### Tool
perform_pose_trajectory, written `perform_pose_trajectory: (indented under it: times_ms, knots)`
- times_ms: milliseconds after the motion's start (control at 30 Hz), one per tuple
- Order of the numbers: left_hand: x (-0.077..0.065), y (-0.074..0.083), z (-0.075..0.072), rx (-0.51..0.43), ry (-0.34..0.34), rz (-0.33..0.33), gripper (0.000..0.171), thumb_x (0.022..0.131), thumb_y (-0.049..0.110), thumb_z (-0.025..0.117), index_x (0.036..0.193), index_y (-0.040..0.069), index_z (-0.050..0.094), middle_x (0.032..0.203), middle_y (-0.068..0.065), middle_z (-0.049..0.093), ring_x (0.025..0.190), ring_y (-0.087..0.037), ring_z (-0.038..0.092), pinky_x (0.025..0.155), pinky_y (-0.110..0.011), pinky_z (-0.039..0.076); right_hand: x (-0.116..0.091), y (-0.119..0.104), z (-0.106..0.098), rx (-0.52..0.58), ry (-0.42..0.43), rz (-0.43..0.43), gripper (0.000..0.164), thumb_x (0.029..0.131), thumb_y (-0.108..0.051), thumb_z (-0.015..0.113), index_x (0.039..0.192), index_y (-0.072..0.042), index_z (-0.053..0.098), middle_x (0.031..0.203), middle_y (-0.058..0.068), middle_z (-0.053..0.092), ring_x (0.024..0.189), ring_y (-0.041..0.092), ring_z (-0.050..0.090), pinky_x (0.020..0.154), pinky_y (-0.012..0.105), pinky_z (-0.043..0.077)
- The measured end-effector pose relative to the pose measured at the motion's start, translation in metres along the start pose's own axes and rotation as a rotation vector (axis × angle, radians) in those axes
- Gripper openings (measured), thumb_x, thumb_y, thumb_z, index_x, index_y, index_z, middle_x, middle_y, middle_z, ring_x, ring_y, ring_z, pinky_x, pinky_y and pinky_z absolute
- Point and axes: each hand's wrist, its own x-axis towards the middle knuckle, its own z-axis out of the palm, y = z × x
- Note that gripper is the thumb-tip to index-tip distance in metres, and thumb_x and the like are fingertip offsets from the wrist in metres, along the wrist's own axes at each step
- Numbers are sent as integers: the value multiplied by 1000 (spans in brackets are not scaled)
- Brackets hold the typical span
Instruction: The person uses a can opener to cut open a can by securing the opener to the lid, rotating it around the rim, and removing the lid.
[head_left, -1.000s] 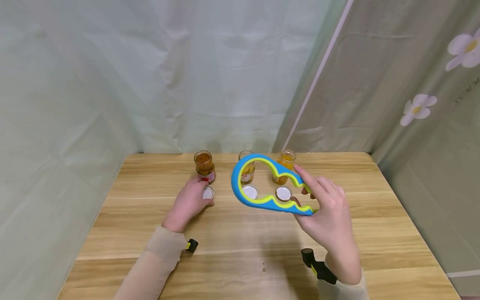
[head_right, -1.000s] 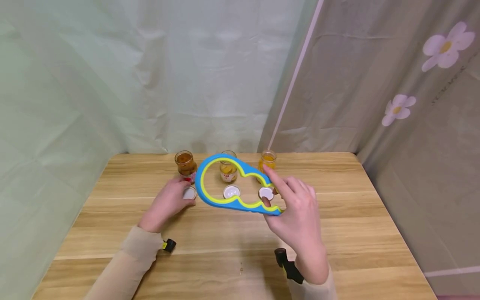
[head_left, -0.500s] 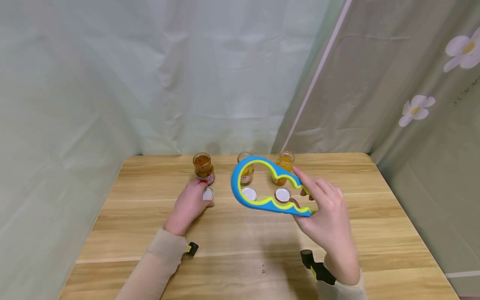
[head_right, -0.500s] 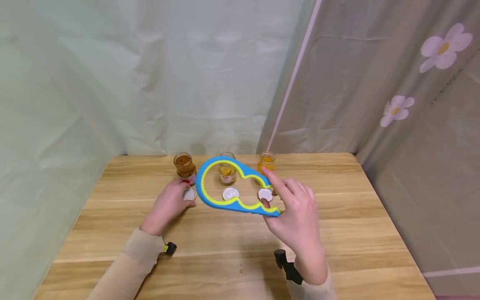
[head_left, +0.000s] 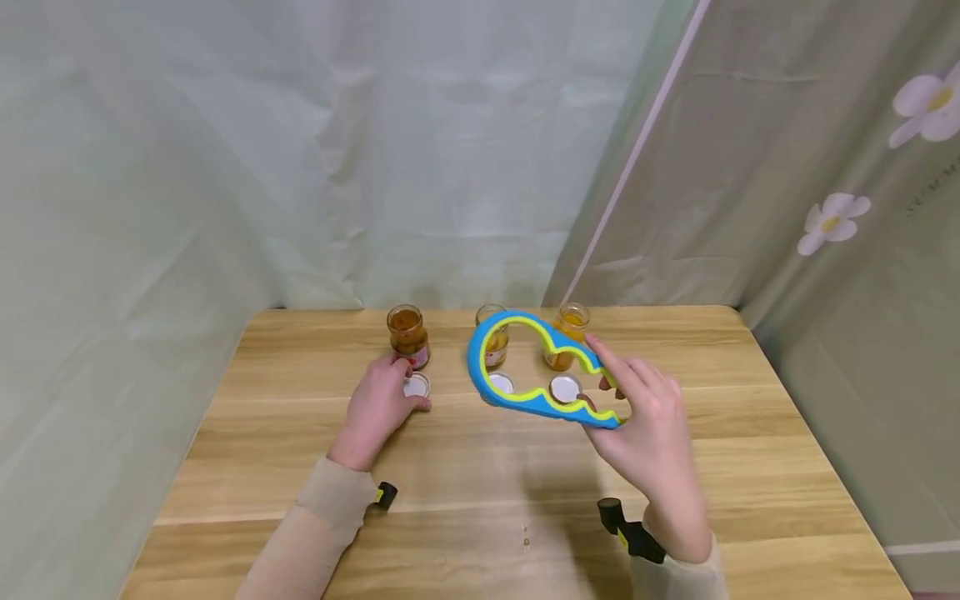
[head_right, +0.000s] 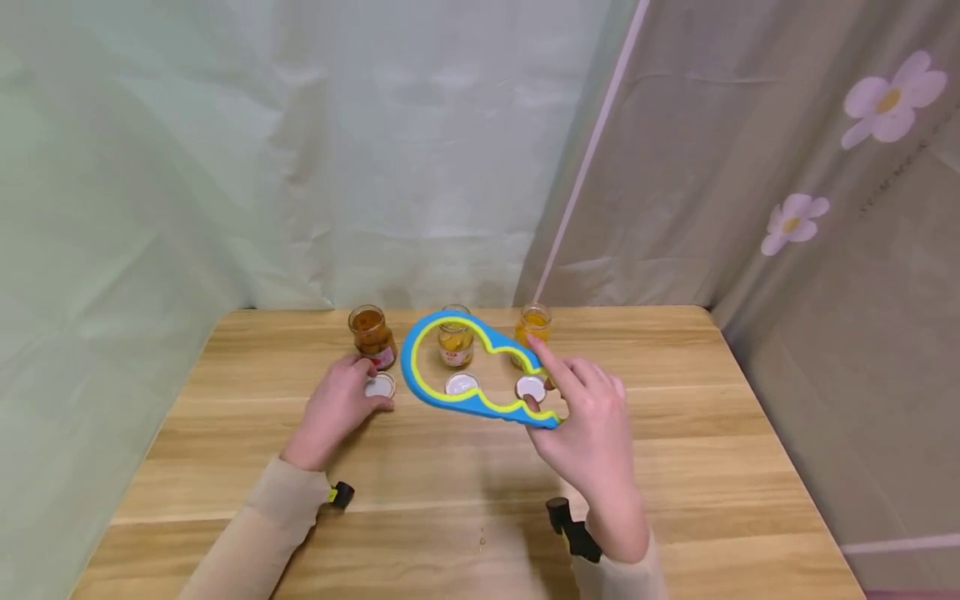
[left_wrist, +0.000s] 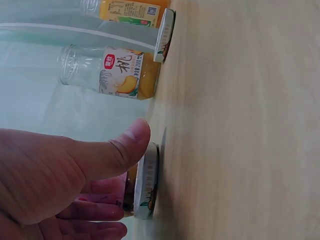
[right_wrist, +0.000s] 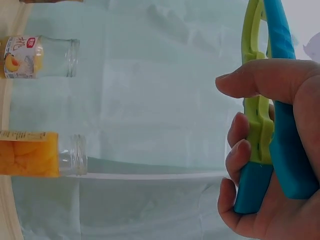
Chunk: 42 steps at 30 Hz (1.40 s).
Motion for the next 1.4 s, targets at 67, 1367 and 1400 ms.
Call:
perform_pose_trajectory:
  times_ms: [67,1367,1400]
  knots:
    - [1,1,-3,-1,5,-5,60,59,37,95,92,-2,64,98,-14,56,87,-31,53,72,-48,52,0,6,-2,7,9,31,79,67,-9,79,141,-25,56,81,-3,57,72,14,48,68,41,39]
    - [1,15,-53,-69,3,-35,52,70,39,89,96,3,64,94,-12,63,84,-28,56,74,-47,50,-72,202,-12,-274,-610,828,107,78,-70,69,154,-8,28,134,42,35,114,62,35,77,80,28]
    - [0,14,-55,-72,2,-43,51,71,40,89,96,4,63,96,-12,63,86,-29,57,75,-48,50,-71,202,-13,-280,-622,831,107,77,-70,68,155,-8,27,134,42,34,114,62,34,77,81,26]
